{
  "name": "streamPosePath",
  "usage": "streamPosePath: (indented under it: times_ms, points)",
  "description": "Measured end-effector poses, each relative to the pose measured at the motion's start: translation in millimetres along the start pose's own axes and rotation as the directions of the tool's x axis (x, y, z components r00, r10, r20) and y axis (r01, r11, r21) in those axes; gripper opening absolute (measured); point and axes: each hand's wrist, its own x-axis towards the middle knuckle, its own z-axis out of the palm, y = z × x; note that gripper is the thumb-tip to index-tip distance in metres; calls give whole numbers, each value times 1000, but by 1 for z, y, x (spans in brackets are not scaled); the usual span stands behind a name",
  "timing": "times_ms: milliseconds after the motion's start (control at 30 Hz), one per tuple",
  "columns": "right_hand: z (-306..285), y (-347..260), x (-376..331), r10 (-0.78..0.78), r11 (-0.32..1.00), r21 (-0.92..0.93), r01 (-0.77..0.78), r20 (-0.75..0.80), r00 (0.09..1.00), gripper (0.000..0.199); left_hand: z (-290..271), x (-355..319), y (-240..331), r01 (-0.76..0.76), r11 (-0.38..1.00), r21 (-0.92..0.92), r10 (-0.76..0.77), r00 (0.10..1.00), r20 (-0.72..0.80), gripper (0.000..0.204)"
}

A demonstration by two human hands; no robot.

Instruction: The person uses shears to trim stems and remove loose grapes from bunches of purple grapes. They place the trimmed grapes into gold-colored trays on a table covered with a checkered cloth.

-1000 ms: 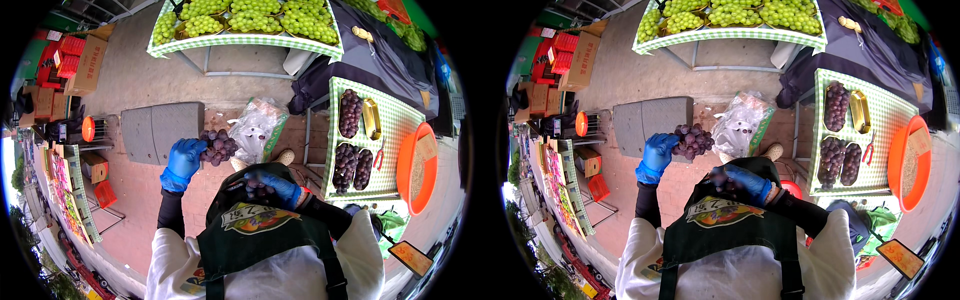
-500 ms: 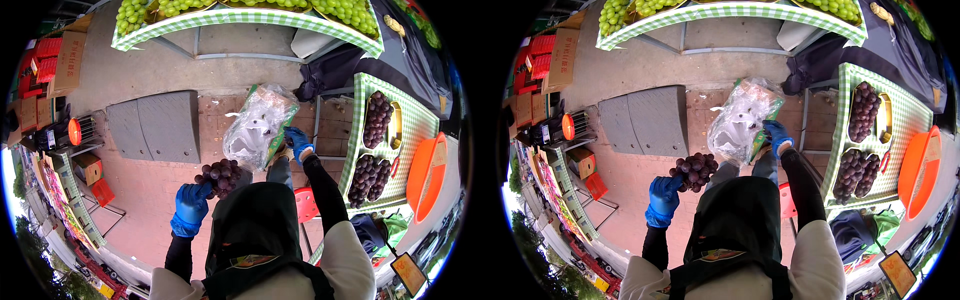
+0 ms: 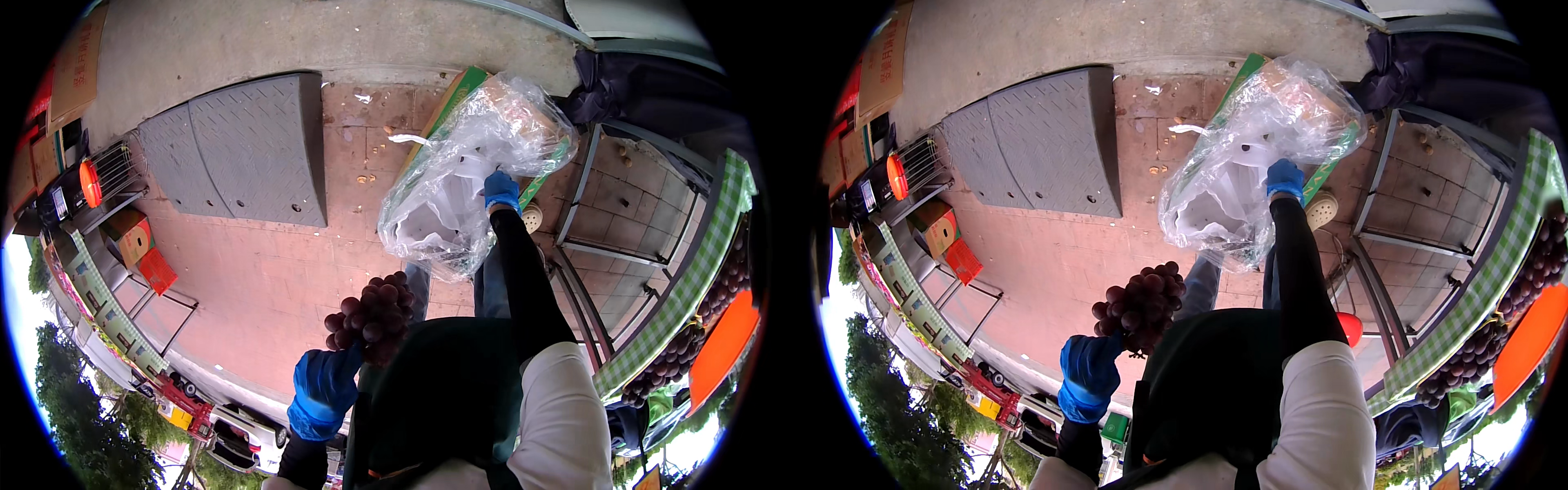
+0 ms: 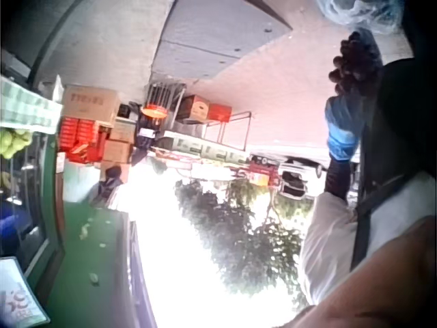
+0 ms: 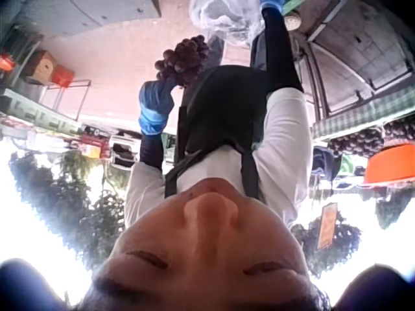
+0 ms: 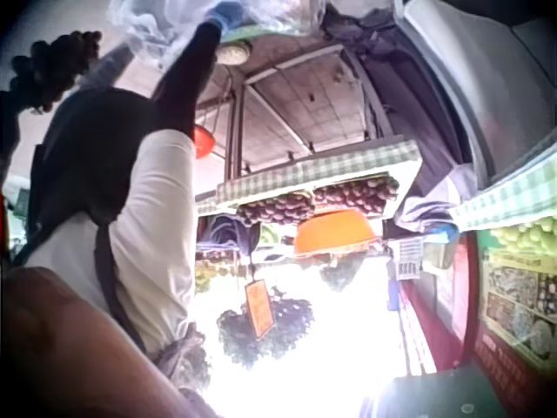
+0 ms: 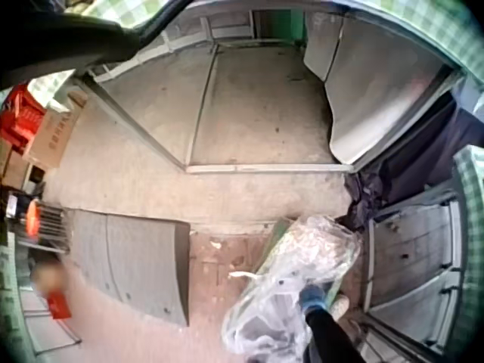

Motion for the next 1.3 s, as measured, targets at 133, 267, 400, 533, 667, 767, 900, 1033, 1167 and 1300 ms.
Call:
streamPosePath:
  times_ms: [133, 267, 400, 533, 667, 767, 900, 1033, 1167, 1300]
  points:
    - [-7, 4, -9, -105, 992, 56, 111, -102, 989, 19, 7, 2, -4, 58, 998, -4, -58, 998, 25, 28]
    - [-6, -2, -2, -10, 1000, 13, 10, 5, 1000, 18, 14, 4, -8, 42, 997, -63, -42, 999, -7, 28]
    - [-6, -10, 0, 23, 1000, 15, -23, 34, 999, 19, 13, 9, -1, 71, 996, -48, -66, 994, 89, 29]
    - [13, -5, 5, 31, 988, 151, -37, 47, 998, 27, 14, 9, 3, 54, 997, -48, -49, 994, 97, 30]
    - [-16, 10, -6, -38, 956, 294, 11, 88, 995, 25, 11, 6, 11, 18, 1000, -17, -17, 998, 53, 32]
    - [-41, 27, -26, -134, 916, 381, 125, -3, 991, 22, 6, 3, 17, -13, 1000, 0, 13, 1000, 15, 33]
    - [-118, 48, -73, -254, 546, 816, 188, -53, 966, 24, -3, -4, 25, -36, 999, 5, 36, 999, -32, 34]
    - [-171, 66, -127, -384, -291, 955, 55, -170, 908, 21, -16, -7, 38, -77, 996, 44, 80, 996, -48, 35]
    - [-244, 85, -206, -468, -510, 854, -104, -174, 866, 31, -42, -22, 54, -122, 992, 32, 124, 988, -86, 36]
    - [-305, 94, -275, -517, -778, 597, -197, -429, 741, 54, -73, -47, 70, -168, 982, 81, 181, 964, -196, 37]
